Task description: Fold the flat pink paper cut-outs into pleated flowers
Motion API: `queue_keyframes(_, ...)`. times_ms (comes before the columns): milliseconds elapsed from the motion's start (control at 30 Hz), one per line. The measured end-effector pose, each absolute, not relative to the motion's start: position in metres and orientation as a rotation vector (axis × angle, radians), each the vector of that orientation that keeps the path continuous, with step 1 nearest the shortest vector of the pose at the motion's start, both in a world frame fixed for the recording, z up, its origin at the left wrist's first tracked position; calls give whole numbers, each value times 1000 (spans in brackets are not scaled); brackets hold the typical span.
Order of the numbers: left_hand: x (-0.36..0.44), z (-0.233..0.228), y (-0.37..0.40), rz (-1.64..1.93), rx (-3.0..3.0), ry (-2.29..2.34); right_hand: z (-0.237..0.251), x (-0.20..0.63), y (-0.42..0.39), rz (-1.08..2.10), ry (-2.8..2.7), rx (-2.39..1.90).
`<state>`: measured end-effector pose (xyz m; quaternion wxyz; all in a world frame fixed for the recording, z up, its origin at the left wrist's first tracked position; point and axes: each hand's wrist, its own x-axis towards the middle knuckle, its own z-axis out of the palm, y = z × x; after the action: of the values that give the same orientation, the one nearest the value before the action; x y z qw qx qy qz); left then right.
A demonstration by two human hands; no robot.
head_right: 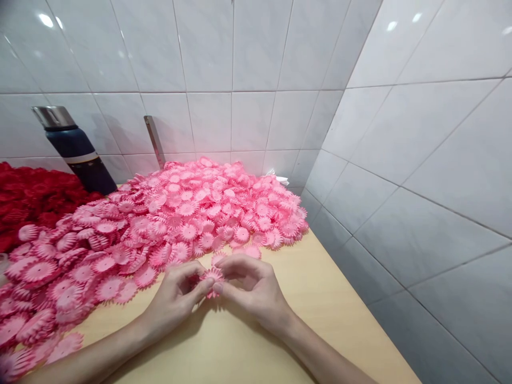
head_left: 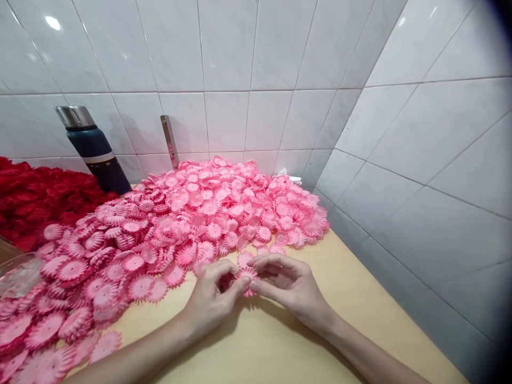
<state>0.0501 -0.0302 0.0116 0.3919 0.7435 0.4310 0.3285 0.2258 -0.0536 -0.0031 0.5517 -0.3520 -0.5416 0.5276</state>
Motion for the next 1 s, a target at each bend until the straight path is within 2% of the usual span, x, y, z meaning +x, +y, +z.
queue_keyframes(267, 51, 11, -30, 827, 1541, 929, -3, 226, -54, 1209, -1317, -856)
queue_keyframes(600, 49, 14, -28, 861, 1482, 863, -2, 227, -54, 1258, -1211, -908)
queue_keyframes(700, 51, 15, -29, 859, 1465, 921, -4, 225, -53, 1142, -1278, -947)
queue_keyframes(867, 53, 16, -28, 915, 1484, 1015, -3, 224, -55, 749, -1371, -1091)
queue_keyframes(1000, 53, 15, -28, 932, 1503, 1050, -1, 223, -59, 835, -1396, -1070)
